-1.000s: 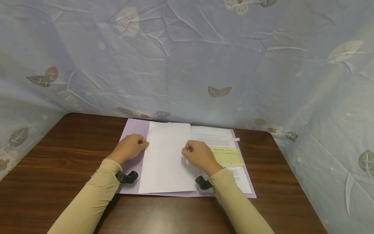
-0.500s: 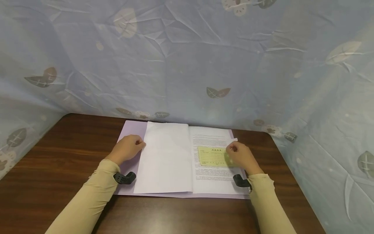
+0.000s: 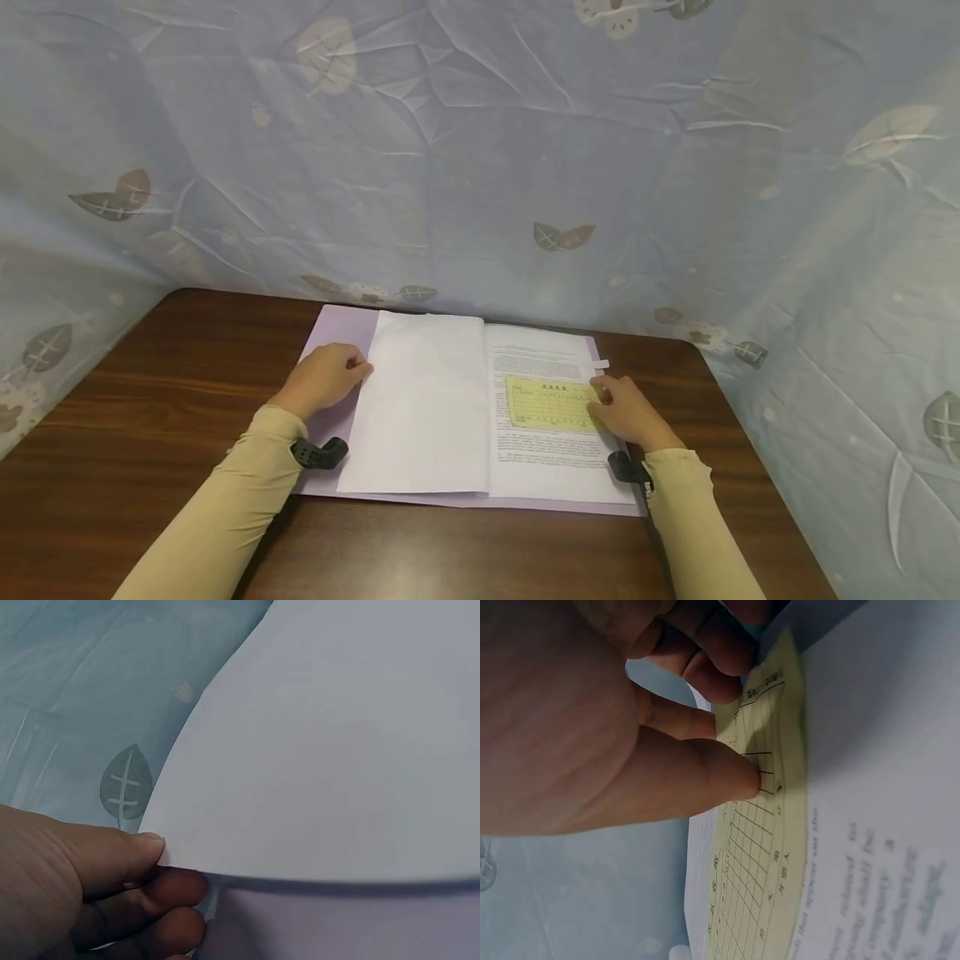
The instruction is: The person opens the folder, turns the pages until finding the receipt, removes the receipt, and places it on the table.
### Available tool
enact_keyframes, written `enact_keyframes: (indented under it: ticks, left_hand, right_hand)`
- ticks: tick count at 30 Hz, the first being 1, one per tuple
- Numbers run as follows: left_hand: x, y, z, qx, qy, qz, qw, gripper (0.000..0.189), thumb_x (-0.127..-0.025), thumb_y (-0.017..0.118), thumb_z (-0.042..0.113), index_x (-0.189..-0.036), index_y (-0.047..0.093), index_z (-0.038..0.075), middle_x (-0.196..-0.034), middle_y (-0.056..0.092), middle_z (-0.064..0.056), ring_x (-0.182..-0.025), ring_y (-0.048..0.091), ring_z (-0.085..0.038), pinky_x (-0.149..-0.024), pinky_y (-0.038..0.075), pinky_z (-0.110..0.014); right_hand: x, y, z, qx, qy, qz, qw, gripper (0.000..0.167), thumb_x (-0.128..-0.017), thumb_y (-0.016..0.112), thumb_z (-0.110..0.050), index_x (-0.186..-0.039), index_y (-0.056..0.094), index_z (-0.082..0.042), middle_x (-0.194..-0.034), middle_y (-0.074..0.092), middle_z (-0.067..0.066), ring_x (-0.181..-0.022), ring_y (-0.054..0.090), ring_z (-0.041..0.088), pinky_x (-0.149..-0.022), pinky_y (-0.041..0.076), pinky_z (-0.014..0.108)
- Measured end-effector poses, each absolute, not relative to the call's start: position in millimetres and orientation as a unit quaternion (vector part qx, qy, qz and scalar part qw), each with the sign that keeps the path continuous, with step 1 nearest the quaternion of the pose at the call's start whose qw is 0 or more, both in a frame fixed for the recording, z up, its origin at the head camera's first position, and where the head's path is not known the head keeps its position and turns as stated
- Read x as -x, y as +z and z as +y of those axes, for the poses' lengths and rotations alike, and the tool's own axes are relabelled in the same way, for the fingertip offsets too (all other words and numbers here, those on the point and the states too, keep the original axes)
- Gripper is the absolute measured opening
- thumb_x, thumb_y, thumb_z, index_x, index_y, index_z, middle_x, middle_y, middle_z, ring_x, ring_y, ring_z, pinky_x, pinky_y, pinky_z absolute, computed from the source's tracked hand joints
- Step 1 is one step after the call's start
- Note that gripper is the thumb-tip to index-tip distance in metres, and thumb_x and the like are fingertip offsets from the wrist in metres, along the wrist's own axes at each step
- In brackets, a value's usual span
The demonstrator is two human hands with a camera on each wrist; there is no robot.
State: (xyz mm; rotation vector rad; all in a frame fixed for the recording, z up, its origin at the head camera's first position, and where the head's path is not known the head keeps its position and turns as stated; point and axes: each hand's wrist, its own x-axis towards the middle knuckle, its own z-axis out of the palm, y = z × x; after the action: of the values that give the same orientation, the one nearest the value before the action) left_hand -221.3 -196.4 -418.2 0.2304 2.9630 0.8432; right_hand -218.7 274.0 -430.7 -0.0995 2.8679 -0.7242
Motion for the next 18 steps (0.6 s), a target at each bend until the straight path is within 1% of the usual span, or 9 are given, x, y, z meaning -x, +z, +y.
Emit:
enact_keyframes:
  ticks: [5, 7, 9, 11, 13, 16, 18]
  left_hand:
    - [221.9, -418.0, -193.2, -0.067, 0.289, 0.954, 0.034, 0.018, -0.102, 0.062, 0.019, -0.093, 0.068, 0.005, -0.081, 0.065, -0.005, -0.074, 0.058, -0.02, -0.064, 0.046, -0.034]
    - [222.2, -417.9, -191.6, -0.064, 0.299, 0.952, 0.035, 0.016, -0.101, 0.063, 0.017, -0.101, 0.068, 0.002, -0.086, 0.069, -0.008, -0.078, 0.062, -0.022, -0.068, 0.05, -0.036]
    - [222.7, -418.8, -191.3, -0.061, 0.307, 0.949, 0.037, 0.018, -0.1, 0.064, 0.016, -0.109, 0.066, 0.001, -0.091, 0.071, -0.01, -0.082, 0.064, -0.023, -0.072, 0.052, -0.039]
    - [222.5, -419.2, -191.3, -0.057, 0.312, 0.948, 0.036, 0.026, -0.099, 0.064, 0.016, -0.12, 0.063, 0.0, -0.095, 0.072, -0.012, -0.084, 0.065, -0.025, -0.076, 0.053, -0.043]
    - [222.6, -420.3, -191.9, -0.057, 0.317, 0.946, 0.035, 0.037, -0.099, 0.064, 0.016, -0.132, 0.057, 0.001, -0.095, 0.071, -0.013, -0.084, 0.065, -0.026, -0.077, 0.053, -0.045]
    - [221.9, -421.0, -192.3, -0.061, 0.321, 0.945, 0.026, 0.054, -0.098, 0.064, 0.015, -0.148, 0.046, 0.007, -0.093, 0.068, -0.011, -0.079, 0.062, -0.024, -0.074, 0.051, -0.043]
    - [221.5, -421.6, -192.5, -0.067, 0.323, 0.944, 0.021, 0.062, -0.098, 0.064, 0.014, -0.155, 0.041, 0.01, -0.09, 0.066, -0.011, -0.075, 0.06, -0.024, -0.071, 0.05, -0.042]
  right_hand:
    - [219.3, -430.8, 273.9, 0.039, -0.244, 0.965, 0.091, 0.056, -0.098, 0.067, -0.017, -0.147, 0.05, 0.005, -0.118, 0.053, 0.021, -0.102, 0.053, 0.033, -0.085, 0.049, 0.047]
    - [220.2, -431.4, 274.4, 0.037, -0.243, 0.965, 0.09, 0.056, -0.098, 0.067, -0.017, -0.147, 0.049, 0.004, -0.117, 0.052, 0.02, -0.102, 0.053, 0.032, -0.083, 0.048, 0.044]
    - [220.5, -432.0, 274.7, 0.036, -0.241, 0.966, 0.089, 0.057, -0.098, 0.067, -0.017, -0.147, 0.049, 0.004, -0.116, 0.052, 0.019, -0.102, 0.053, 0.032, -0.082, 0.047, 0.043]
    - [220.8, -432.7, 274.5, 0.036, -0.24, 0.966, 0.088, 0.057, -0.098, 0.067, -0.017, -0.147, 0.049, 0.004, -0.116, 0.051, 0.018, -0.102, 0.053, 0.032, -0.081, 0.047, 0.042]
    - [221.2, -433.8, 274.1, 0.035, -0.24, 0.966, 0.087, 0.056, -0.098, 0.067, -0.017, -0.147, 0.049, 0.004, -0.116, 0.051, 0.018, -0.102, 0.053, 0.031, -0.082, 0.047, 0.042]
    - [221.8, -435.0, 274.4, 0.037, -0.242, 0.966, 0.085, 0.056, -0.098, 0.067, -0.017, -0.147, 0.05, 0.004, -0.114, 0.051, 0.018, -0.102, 0.053, 0.032, -0.082, 0.047, 0.043]
    - [222.3, -435.8, 274.6, 0.037, -0.243, 0.966, 0.085, 0.056, -0.098, 0.067, -0.018, -0.147, 0.05, 0.004, -0.114, 0.051, 0.018, -0.102, 0.053, 0.032, -0.083, 0.046, 0.044]
